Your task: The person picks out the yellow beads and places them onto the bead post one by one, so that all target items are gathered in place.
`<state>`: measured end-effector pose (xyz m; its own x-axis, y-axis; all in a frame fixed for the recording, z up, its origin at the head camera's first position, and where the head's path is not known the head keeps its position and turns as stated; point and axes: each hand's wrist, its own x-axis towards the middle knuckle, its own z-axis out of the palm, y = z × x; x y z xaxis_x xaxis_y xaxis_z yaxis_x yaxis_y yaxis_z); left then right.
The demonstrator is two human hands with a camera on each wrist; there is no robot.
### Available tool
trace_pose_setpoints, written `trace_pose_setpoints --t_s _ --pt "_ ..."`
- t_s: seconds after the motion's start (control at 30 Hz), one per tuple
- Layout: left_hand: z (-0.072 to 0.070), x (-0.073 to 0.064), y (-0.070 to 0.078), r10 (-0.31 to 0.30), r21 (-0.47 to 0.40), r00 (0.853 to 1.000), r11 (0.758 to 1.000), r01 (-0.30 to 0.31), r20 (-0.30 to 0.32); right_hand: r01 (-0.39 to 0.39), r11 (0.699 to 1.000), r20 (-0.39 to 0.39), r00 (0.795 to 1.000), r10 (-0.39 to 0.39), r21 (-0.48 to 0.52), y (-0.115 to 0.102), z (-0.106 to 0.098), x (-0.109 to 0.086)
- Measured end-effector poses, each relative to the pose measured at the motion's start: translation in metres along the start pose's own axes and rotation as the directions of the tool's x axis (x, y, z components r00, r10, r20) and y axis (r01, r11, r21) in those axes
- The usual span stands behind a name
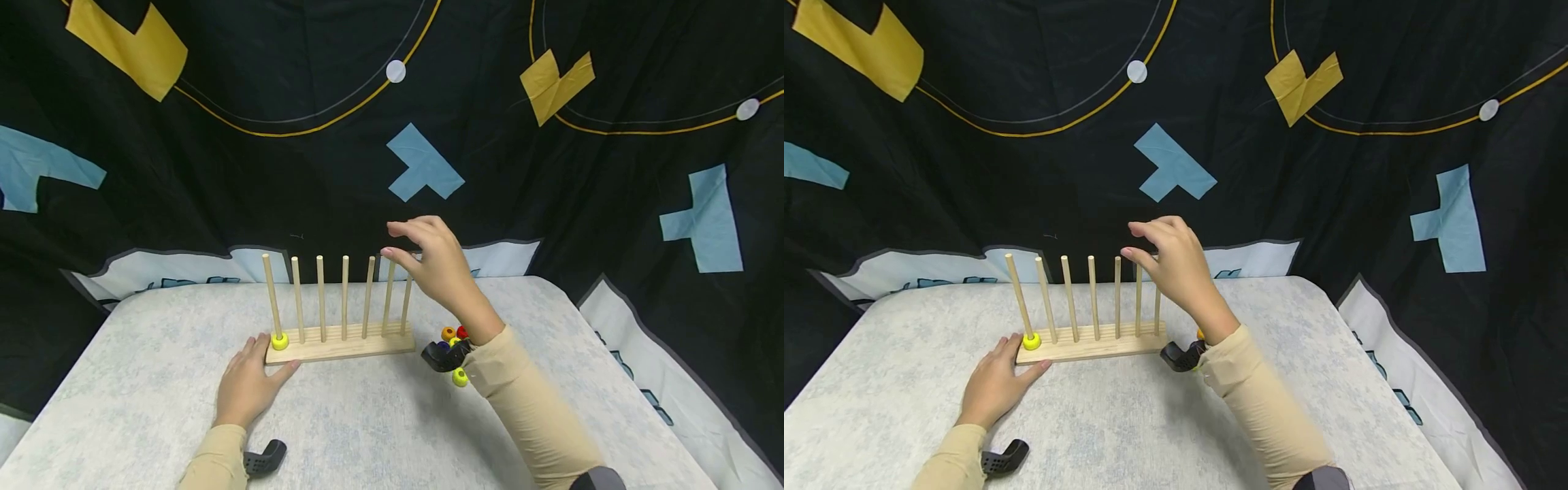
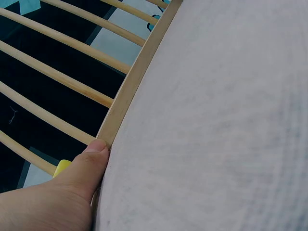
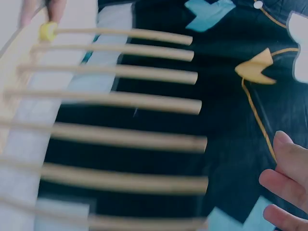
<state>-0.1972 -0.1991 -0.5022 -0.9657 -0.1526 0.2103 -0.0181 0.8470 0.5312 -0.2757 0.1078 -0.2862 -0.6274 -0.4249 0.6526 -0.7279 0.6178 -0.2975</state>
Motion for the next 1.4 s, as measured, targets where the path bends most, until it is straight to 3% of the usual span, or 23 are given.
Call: trace_pose_setpoints --t_s 0.27,0.47,0.6,0.8,1.0,1.4 --pt "0.000 0.000 -0.001 0.003 0.005 1.000 1.000 -0.003 0.000 -0.155 0.987 0.044 0.987 0.157 -0.053 0.043 -0.016 -0.052" --pt "0.000 0.001 -0.002 0.008 0.006 1.000 1.000 -0.008 -0.007 -0.308 0.948 0.133 0.939 0.317 -0.082 0.068 -0.010 -0.094" --pt "-0.001 0.000 -0.001 0.000 0.005 1.000 1.000 0.000 -0.005 -0.357 0.930 0.188 0.910 0.368 -0.091 0.080 0.004 -0.120" --pt "0.000 0.001 -0.001 0.003 0.001 1.000 1.000 -0.003 -0.006 -0.365 0.927 0.297 0.878 0.375 -0.090 0.090 0.025 -0.150" --pt "0.000 0.001 -0.001 -0.004 -0.004 1.000 1.000 0.004 -0.001 -0.328 0.935 0.380 0.854 0.356 -0.139 0.091 0.040 -0.162" --pt "0.000 0.001 -0.001 -0.010 -0.007 1.000 1.000 0.010 0.003 -0.263 0.941 0.381 0.864 0.328 -0.213 0.092 0.052 -0.168"
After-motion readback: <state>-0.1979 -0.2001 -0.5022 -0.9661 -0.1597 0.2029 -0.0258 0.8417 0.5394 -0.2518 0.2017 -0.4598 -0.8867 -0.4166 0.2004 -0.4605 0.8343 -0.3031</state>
